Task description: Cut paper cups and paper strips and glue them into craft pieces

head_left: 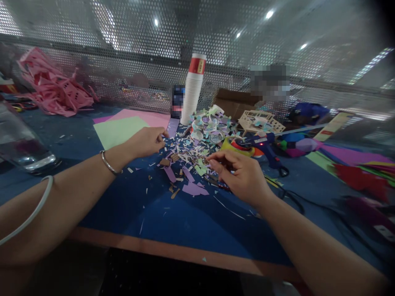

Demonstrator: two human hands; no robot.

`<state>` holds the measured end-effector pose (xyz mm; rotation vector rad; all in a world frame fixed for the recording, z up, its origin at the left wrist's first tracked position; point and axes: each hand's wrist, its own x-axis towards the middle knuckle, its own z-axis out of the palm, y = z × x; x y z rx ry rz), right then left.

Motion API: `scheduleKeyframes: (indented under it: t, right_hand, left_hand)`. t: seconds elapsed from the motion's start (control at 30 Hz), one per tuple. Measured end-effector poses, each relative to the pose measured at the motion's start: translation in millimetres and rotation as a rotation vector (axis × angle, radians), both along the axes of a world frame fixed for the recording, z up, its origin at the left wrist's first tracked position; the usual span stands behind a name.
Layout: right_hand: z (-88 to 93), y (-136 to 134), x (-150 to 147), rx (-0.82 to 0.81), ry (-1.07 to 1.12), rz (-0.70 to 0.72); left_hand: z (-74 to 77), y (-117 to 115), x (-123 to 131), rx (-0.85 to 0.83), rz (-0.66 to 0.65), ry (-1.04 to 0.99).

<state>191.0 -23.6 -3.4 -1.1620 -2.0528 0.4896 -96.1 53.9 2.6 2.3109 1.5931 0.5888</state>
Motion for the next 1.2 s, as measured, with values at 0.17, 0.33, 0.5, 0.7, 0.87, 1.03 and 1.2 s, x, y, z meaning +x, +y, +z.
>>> scheduleKeyframes:
  t: [0.17, 0.33, 0.5, 0.7, 0.87, 1.03, 1.2]
  right_hand:
    - [0.9, 0.6, 3.7, 0.023, -0.038, -0.011]
    - [0.0, 3.9, 6.6, 0.055, -0.058, -0.014]
    - [-1.6, 8.8, 11.6, 0.010, -0.065, -0.019]
    - [-3.6, 12.7, 16.4, 0.019, -0.051, -0.019]
    - [-1.7, 12.5, 16.1, 0.012, -0.077, -0.031]
    - [-0.6, 11.7, 15.8, 0.020, -0.084, -0.020]
    - [-0.2, 11.0, 13.8, 0.044, -0.093, 0.005]
  left_hand:
    - [5.5, 17.2, -26.4, 0.255, 0.147, 0.068]
    - [-5.9, 34.2, -46.6, 0.138, 0.145, 0.172]
    - [-18.1, 36.2, -48.9, 0.059, 0.210, 0.422]
    - [-18.8, 39.2, -55.0, -0.014, 0.287, 0.472]
    - [-20.6, 44.0, -61.2, 0.041, 0.298, 0.463]
    - [-24.8, 42.5, -62.1, 0.079, 0.310, 0.430]
    - [-28.0, 35.4, -45.2, 0.138, 0.305, 0.359]
